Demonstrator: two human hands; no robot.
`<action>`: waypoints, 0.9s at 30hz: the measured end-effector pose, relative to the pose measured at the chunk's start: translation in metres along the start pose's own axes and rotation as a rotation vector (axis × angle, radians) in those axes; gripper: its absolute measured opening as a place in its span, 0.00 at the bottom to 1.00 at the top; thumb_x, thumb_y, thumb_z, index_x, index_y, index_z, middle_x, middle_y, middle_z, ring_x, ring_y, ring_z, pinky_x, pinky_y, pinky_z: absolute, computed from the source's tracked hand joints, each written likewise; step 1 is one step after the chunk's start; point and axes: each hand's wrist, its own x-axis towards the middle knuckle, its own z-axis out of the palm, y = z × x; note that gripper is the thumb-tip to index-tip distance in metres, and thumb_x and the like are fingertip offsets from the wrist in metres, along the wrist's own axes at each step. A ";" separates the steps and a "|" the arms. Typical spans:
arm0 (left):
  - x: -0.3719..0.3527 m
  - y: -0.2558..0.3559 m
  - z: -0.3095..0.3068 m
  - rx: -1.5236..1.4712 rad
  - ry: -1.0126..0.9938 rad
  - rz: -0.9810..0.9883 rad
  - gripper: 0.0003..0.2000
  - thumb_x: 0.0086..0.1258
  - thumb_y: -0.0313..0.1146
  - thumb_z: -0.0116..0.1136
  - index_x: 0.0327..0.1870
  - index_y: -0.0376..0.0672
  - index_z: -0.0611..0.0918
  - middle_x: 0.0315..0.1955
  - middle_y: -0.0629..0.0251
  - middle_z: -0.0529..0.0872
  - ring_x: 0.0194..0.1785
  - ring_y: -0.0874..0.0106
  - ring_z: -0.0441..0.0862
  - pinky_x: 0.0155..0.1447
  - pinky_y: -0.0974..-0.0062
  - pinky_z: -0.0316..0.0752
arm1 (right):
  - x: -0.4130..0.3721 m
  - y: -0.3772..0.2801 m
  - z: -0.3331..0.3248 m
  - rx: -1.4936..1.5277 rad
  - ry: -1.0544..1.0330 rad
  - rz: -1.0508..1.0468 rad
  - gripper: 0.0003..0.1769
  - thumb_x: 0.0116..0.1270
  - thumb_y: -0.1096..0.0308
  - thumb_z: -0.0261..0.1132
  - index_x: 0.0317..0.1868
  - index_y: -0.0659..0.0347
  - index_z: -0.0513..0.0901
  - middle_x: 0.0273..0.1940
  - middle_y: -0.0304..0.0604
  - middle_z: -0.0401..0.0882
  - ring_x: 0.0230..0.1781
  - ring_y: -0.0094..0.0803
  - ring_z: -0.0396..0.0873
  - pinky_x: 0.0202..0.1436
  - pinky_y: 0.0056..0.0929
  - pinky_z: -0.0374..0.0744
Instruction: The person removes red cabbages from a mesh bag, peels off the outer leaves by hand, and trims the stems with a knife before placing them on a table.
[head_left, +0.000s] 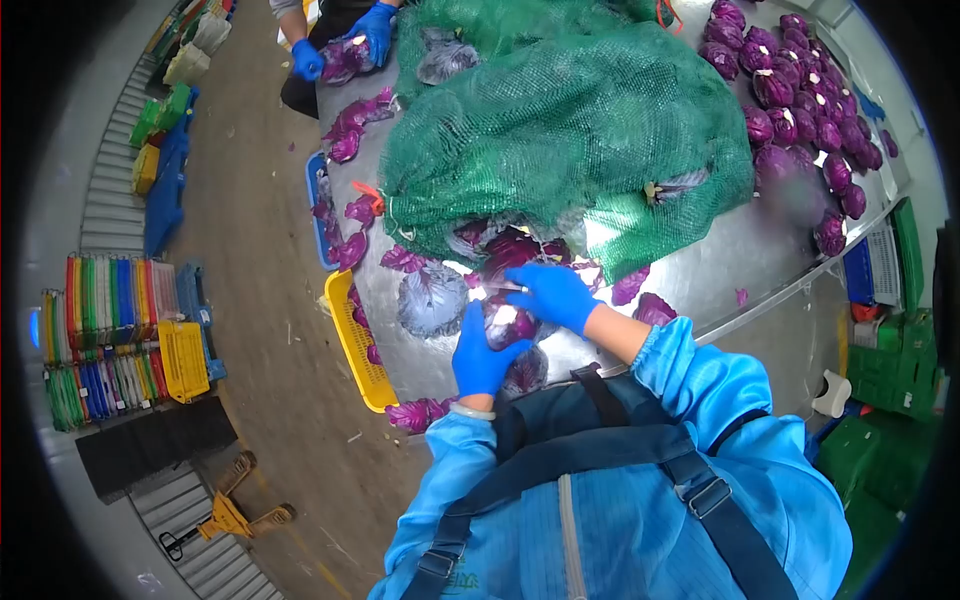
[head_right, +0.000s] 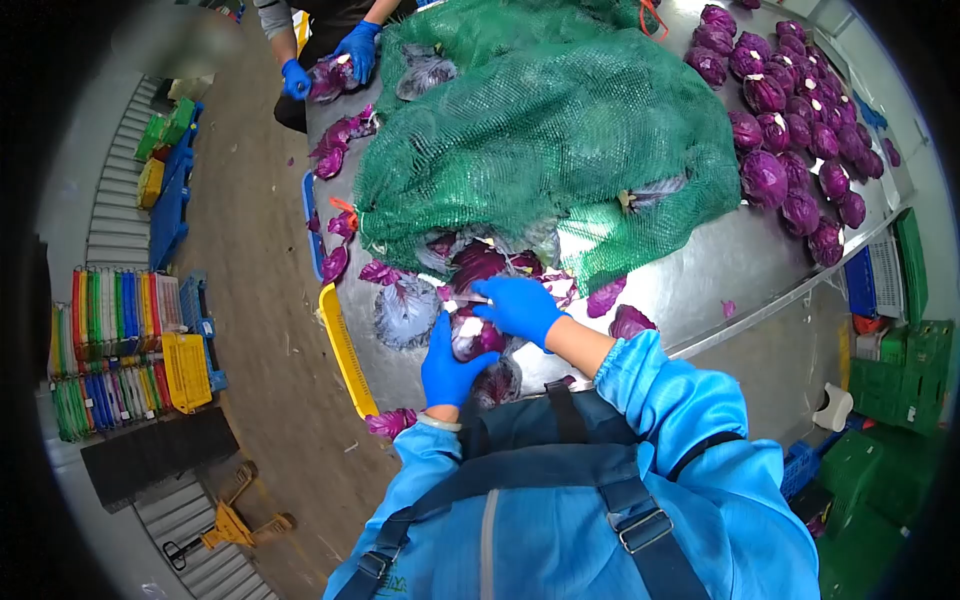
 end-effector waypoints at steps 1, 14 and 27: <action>-0.001 -0.009 -0.007 -0.032 -0.030 0.028 0.54 0.43 0.50 0.80 0.72 0.35 0.63 0.64 0.48 0.73 0.65 0.56 0.74 0.64 0.65 0.72 | -0.002 -0.003 -0.004 -0.025 -0.029 0.006 0.17 0.64 0.56 0.61 0.50 0.51 0.82 0.37 0.51 0.83 0.37 0.49 0.83 0.40 0.48 0.79; -0.008 -0.025 -0.027 -0.108 -0.150 0.290 0.48 0.52 0.34 0.77 0.75 0.43 0.60 0.70 0.50 0.66 0.72 0.57 0.65 0.73 0.65 0.64 | -0.020 -0.031 -0.020 0.084 -0.106 -0.026 0.29 0.61 0.51 0.68 0.59 0.56 0.75 0.54 0.48 0.74 0.51 0.48 0.79 0.50 0.44 0.80; 0.011 -0.001 0.018 -0.321 0.069 -0.228 0.42 0.52 0.44 0.77 0.67 0.36 0.68 0.58 0.51 0.77 0.60 0.61 0.77 0.62 0.66 0.73 | -0.045 -0.009 -0.025 -0.030 -0.083 -0.061 0.19 0.71 0.58 0.59 0.61 0.47 0.78 0.36 0.45 0.80 0.34 0.43 0.82 0.33 0.41 0.79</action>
